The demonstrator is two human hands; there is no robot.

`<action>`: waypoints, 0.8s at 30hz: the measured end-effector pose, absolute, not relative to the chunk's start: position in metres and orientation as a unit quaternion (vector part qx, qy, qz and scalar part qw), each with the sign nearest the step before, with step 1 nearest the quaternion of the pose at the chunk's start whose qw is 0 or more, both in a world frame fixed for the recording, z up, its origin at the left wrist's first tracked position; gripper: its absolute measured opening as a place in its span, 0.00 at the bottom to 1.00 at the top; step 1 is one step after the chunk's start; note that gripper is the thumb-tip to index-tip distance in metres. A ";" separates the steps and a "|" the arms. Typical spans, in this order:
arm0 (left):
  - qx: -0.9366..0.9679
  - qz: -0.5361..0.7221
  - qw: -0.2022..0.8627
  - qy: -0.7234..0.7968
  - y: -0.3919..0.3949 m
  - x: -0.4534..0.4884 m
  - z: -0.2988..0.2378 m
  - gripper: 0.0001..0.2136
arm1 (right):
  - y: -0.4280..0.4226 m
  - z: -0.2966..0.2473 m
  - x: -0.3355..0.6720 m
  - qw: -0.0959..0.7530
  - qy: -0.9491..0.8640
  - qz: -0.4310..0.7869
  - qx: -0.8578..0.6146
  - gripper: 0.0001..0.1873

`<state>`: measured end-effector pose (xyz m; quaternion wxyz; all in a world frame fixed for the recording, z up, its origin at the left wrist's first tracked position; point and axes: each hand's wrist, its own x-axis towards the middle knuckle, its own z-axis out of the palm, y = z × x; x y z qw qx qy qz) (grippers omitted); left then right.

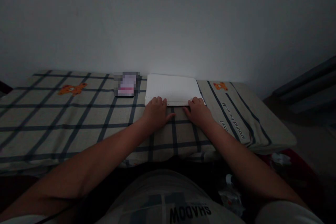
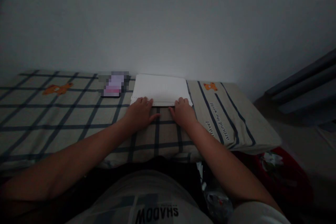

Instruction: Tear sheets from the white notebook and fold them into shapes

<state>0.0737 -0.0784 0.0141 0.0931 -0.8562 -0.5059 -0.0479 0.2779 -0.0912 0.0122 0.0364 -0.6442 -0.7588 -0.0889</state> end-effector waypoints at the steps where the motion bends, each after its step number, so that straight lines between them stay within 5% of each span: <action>1: -0.852 -0.041 0.091 -0.513 -0.079 0.074 0.014 0.38 | -0.092 0.012 0.278 0.035 -0.754 -0.095 -0.649 0.24; 24: -0.798 -0.019 0.089 -0.596 -0.084 0.072 0.015 0.42 | -0.093 0.017 0.281 0.028 -0.668 -0.084 -0.739 0.30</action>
